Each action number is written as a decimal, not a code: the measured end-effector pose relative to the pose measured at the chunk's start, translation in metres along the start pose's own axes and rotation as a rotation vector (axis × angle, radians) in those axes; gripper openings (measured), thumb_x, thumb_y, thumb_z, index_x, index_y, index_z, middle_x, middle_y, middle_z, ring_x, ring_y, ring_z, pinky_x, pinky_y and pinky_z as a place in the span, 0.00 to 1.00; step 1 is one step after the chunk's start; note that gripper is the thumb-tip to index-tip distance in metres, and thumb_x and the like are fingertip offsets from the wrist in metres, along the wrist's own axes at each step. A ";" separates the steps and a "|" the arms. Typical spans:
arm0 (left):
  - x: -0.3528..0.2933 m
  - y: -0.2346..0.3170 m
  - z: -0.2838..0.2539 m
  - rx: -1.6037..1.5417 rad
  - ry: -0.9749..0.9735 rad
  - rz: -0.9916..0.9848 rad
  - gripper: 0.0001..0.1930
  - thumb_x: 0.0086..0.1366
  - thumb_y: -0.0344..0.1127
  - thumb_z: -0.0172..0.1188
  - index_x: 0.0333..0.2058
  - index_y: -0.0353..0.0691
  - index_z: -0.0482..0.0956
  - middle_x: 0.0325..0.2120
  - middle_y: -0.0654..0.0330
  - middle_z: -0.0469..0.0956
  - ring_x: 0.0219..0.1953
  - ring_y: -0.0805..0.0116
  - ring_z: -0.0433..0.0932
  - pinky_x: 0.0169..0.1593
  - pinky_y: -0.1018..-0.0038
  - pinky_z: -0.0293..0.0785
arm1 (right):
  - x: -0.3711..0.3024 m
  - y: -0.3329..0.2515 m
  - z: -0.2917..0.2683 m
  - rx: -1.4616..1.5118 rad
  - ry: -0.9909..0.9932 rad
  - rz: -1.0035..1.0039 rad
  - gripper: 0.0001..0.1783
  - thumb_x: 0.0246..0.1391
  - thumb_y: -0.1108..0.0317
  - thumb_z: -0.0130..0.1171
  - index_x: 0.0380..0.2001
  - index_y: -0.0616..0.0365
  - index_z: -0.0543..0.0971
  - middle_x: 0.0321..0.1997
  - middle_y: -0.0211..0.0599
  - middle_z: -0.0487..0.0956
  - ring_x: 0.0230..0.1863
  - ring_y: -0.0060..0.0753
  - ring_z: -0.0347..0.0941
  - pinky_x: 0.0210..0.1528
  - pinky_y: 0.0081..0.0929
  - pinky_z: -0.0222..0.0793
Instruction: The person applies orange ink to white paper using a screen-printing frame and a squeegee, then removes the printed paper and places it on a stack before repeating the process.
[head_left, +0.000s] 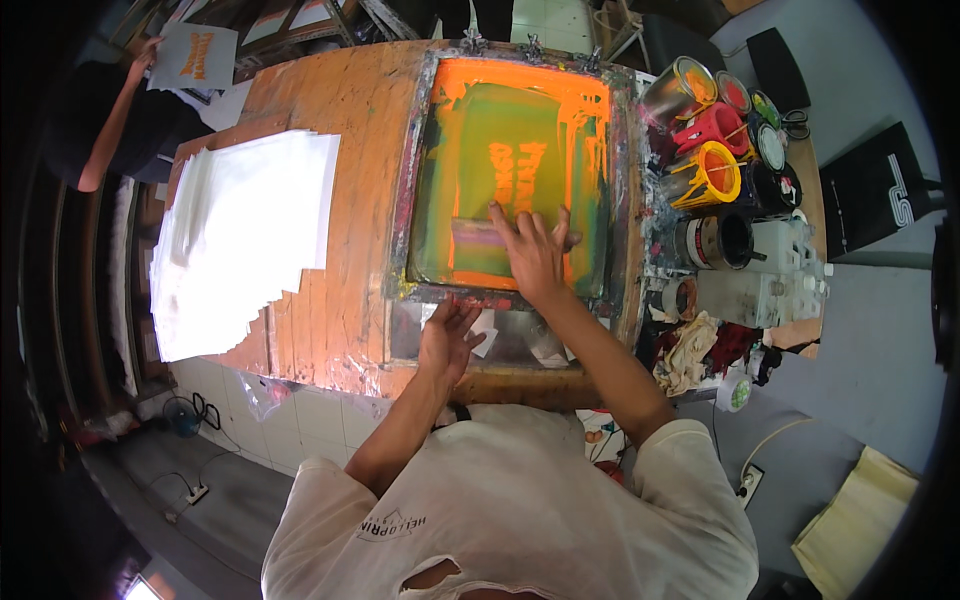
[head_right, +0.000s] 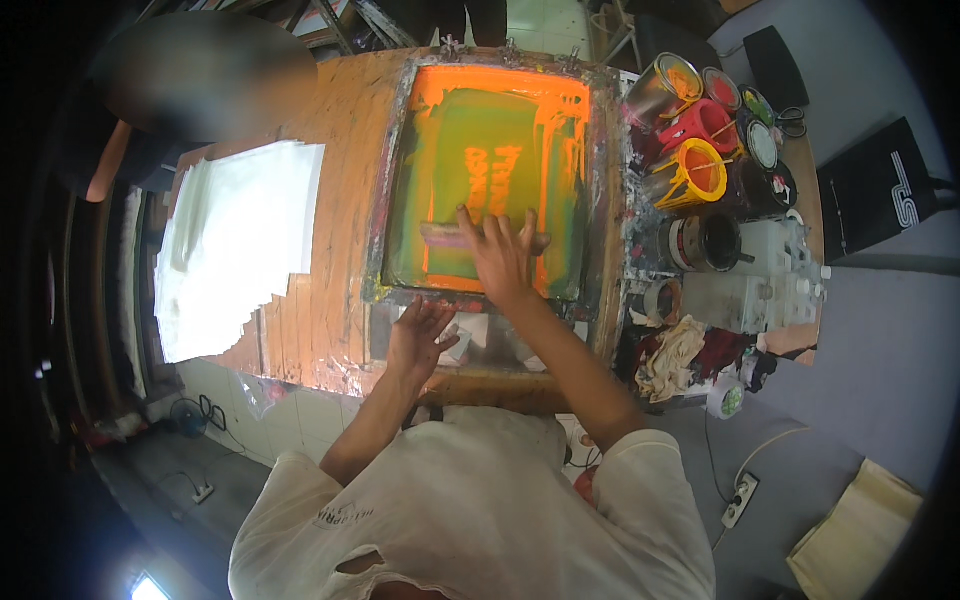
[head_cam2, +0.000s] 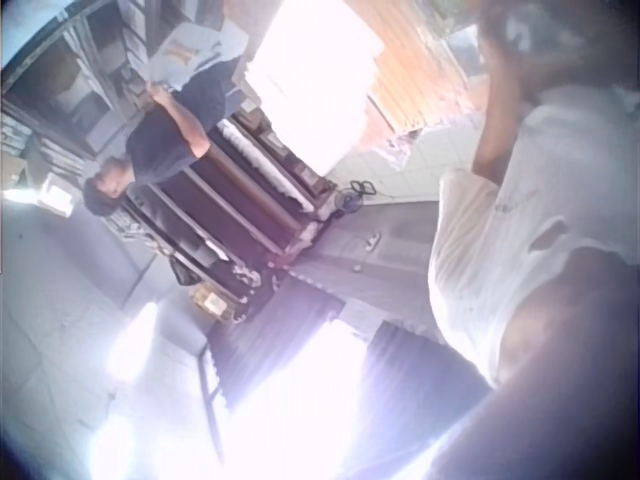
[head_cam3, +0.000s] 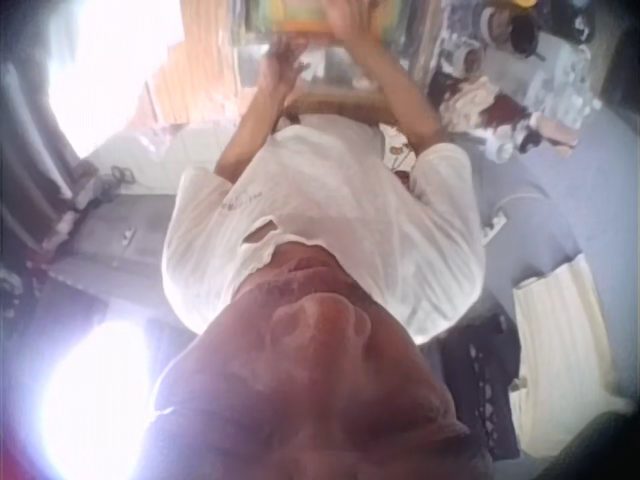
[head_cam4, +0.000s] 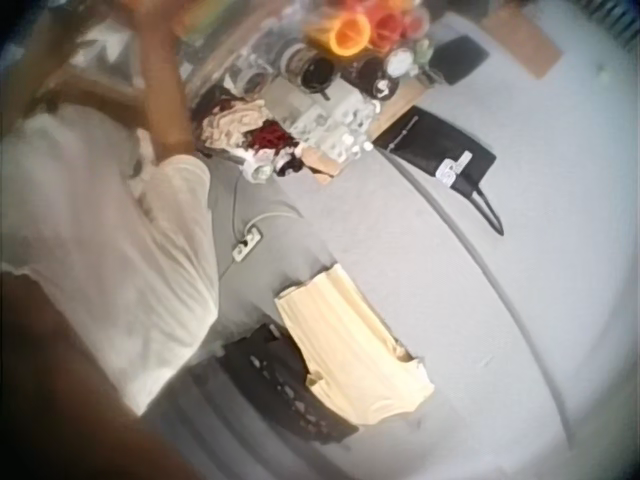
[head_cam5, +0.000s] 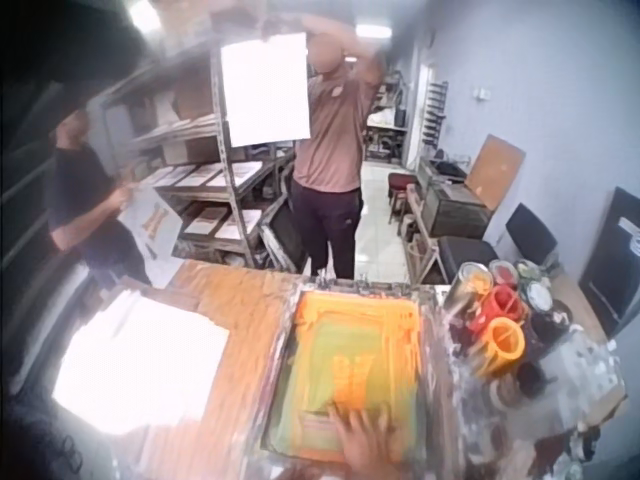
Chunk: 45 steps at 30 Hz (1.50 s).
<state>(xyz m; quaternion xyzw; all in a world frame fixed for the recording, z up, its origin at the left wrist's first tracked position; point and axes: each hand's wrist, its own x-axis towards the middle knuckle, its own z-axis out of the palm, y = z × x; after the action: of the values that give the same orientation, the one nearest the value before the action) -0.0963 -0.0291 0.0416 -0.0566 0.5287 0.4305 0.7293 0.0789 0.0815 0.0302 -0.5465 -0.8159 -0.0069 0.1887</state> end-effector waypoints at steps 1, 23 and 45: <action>0.000 0.000 0.000 -0.002 0.017 -0.018 0.23 0.77 0.56 0.49 0.52 0.40 0.72 0.59 0.53 0.70 0.68 0.60 0.66 0.71 0.40 0.51 | 0.015 0.008 0.003 -0.015 -0.018 0.014 0.37 0.56 0.78 0.57 0.70 0.44 0.70 0.39 0.37 0.72 0.47 0.42 0.73 0.69 0.77 0.46; -0.006 0.002 -0.005 -0.072 -0.001 -0.010 0.14 0.71 0.49 0.64 0.40 0.47 0.75 0.42 0.62 0.79 0.55 0.62 0.77 0.60 0.54 0.68 | 0.222 0.181 0.048 -0.295 0.000 0.200 0.42 0.52 0.78 0.63 0.70 0.37 0.68 0.52 0.39 0.78 0.59 0.43 0.73 0.55 0.48 0.59; -0.066 0.065 0.047 0.009 -0.396 0.343 0.13 0.70 0.38 0.64 0.48 0.38 0.80 0.44 0.58 0.83 0.49 0.59 0.82 0.60 0.58 0.75 | 0.014 -0.046 -0.157 -0.022 0.037 -0.054 0.32 0.59 0.56 0.63 0.67 0.47 0.75 0.36 0.36 0.69 0.41 0.41 0.67 0.49 0.47 0.57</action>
<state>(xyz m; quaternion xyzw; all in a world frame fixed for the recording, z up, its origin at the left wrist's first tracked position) -0.1110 -0.0007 0.1402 0.1226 0.3794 0.5484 0.7350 0.0803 0.0414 0.1891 -0.5262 -0.8265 -0.0312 0.1975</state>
